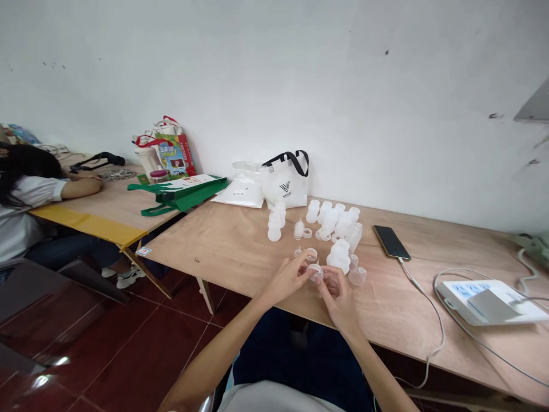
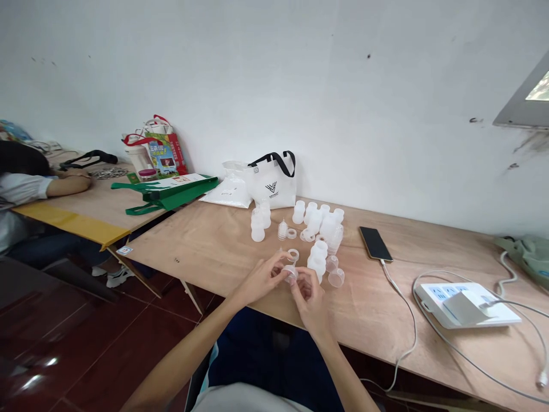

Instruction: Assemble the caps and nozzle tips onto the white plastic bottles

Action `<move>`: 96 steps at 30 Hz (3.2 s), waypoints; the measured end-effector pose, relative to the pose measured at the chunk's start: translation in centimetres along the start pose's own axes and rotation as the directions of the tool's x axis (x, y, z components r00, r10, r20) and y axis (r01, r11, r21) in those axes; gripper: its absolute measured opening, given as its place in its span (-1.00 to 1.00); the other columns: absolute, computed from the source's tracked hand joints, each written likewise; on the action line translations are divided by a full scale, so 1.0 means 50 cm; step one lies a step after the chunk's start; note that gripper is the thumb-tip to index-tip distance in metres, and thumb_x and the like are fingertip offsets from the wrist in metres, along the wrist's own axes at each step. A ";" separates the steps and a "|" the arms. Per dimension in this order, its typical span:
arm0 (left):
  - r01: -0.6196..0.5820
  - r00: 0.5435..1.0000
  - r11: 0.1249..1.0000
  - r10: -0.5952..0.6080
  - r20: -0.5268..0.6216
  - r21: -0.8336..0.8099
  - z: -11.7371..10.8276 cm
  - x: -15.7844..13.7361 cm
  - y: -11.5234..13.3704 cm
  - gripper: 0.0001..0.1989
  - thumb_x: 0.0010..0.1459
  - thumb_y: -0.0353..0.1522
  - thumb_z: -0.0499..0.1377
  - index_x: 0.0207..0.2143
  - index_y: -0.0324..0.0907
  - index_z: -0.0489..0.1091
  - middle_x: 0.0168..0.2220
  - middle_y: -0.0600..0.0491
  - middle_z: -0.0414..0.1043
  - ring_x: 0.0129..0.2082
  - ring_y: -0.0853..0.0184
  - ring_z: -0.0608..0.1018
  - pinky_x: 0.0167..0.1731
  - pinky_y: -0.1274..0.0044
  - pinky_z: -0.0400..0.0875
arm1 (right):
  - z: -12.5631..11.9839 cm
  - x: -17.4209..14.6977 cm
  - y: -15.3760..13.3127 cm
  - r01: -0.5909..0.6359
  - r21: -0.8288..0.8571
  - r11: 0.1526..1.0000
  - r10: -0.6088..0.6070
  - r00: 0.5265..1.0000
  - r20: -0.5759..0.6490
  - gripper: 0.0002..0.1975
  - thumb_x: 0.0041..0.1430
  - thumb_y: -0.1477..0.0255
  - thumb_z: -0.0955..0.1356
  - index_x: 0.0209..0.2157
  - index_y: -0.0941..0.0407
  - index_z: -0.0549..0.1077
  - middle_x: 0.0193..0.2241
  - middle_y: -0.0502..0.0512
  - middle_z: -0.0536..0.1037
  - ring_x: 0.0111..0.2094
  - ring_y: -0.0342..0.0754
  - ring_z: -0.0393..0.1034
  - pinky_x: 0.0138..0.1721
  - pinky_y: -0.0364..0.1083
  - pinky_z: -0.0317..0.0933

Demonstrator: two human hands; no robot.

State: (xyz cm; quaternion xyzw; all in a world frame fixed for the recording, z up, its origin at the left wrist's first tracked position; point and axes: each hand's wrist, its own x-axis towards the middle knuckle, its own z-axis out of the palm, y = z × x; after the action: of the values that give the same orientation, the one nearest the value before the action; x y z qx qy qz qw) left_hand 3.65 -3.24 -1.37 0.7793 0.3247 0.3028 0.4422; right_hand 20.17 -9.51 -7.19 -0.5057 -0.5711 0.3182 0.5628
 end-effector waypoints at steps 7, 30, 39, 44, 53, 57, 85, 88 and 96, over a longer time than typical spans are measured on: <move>-0.007 0.980 0.980 0.046 0.194 -0.197 -0.023 0.003 -0.004 -0.60 0.31 -0.10 0.17 0.10 -0.07 0.44 -0.13 -0.01 0.58 -0.15 0.22 0.61 -0.37 0.53 0.55 | -0.003 -0.007 0.009 0.020 0.001 1.000 -0.020 0.998 -0.067 -0.70 0.34 0.19 0.37 0.03 -0.02 0.42 -0.16 0.10 0.65 -0.24 0.01 0.56 -0.31 -0.04 0.42; -0.117 0.986 0.894 0.052 -0.160 -0.433 -0.050 0.008 -0.006 -0.36 0.17 -0.26 0.37 0.24 0.02 0.22 0.14 -0.10 0.46 0.18 0.15 0.48 0.10 0.32 0.39 | -0.054 0.027 0.015 0.217 -0.723 0.655 -0.544 0.800 -0.254 -0.59 0.39 0.28 0.30 0.22 0.01 0.30 0.32 0.31 0.23 0.31 0.28 0.15 0.19 0.33 0.17; -0.081 0.995 0.911 0.046 -0.094 -0.405 -0.039 0.006 0.004 -0.45 0.18 -0.25 0.35 0.18 0.01 0.28 0.12 -0.07 0.47 0.16 0.16 0.49 0.08 0.33 0.37 | -0.053 0.031 0.027 0.219 -0.609 0.762 -0.421 0.882 -0.209 -0.70 0.39 0.20 0.27 0.04 0.03 0.41 0.16 0.24 0.43 0.20 0.21 0.30 0.17 0.29 0.20; -0.068 0.995 0.914 0.030 -0.100 -0.399 -0.038 0.006 0.003 -0.45 0.17 -0.24 0.37 0.17 -0.01 0.30 0.11 -0.07 0.48 0.15 0.16 0.49 0.09 0.33 0.36 | -0.051 0.032 0.031 0.175 -0.541 0.823 -0.357 0.899 -0.252 -0.65 0.33 0.16 0.32 0.04 0.04 0.37 0.13 0.26 0.44 0.18 0.23 0.31 0.12 0.26 0.24; -0.080 0.989 0.909 0.022 -0.143 -0.409 -0.034 0.010 0.002 -0.47 0.17 -0.25 0.37 0.17 -0.02 0.34 0.13 -0.10 0.47 0.21 0.12 0.46 0.11 0.30 0.38 | -0.051 0.028 0.047 0.104 -0.454 0.885 -0.255 0.924 -0.286 -0.50 0.26 0.12 0.38 0.12 0.04 0.28 0.08 0.29 0.46 0.01 0.19 0.44 -0.07 0.19 0.40; -0.088 0.984 0.911 0.017 -0.177 -0.404 -0.032 0.012 -0.002 -0.56 0.17 -0.25 0.36 0.08 -0.06 0.40 0.19 -0.10 0.42 0.25 0.12 0.41 0.10 0.33 0.40 | -0.045 0.025 0.048 0.163 -0.351 0.922 -0.259 0.934 -0.246 -0.39 0.23 0.13 0.42 0.20 0.01 0.19 0.17 0.31 0.39 0.08 0.17 0.44 0.00 0.19 0.42; 0.009 0.999 0.913 -0.027 -0.040 -0.409 -0.018 0.013 -0.010 -0.57 0.00 -0.22 0.46 -0.13 -0.15 0.42 -0.08 -0.02 0.50 -0.10 0.26 0.54 -0.10 0.43 0.46 | -0.044 0.020 0.033 0.357 -0.633 0.687 -0.409 0.910 0.070 -0.62 0.28 0.29 0.38 0.12 -0.01 0.45 -0.08 0.16 0.59 -0.09 0.17 0.54 -0.12 0.08 0.42; 0.017 0.999 0.927 -0.028 -0.022 -0.375 -0.015 0.013 -0.010 -0.52 0.00 -0.21 0.46 -0.07 -0.13 0.42 -0.02 -0.03 0.48 -0.10 0.28 0.53 -0.12 0.46 0.45 | -0.043 0.018 0.037 0.375 -0.689 0.620 -0.455 0.887 0.073 -0.59 0.30 0.30 0.38 0.16 0.00 0.43 -0.09 0.16 0.59 -0.11 0.16 0.54 -0.14 0.06 0.42; 0.141 0.974 0.983 -0.158 -0.164 -0.115 0.008 0.005 -0.008 -0.56 0.00 -0.07 0.41 -0.27 -0.14 0.35 -0.47 0.20 0.32 -0.46 0.43 0.33 -0.43 0.57 0.20 | -0.046 0.017 0.044 0.451 -0.791 0.414 -0.570 0.806 0.160 -0.61 0.35 0.34 0.34 0.18 0.09 0.43 -0.19 0.19 0.58 -0.23 0.10 0.53 -0.23 0.01 0.39</move>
State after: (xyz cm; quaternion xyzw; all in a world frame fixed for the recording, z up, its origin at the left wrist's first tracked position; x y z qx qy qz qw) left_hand 4.00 -3.07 -1.82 0.6997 0.4035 0.3513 0.4736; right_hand 22.99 -8.54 -8.58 -0.5232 -0.7374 -0.1941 0.3806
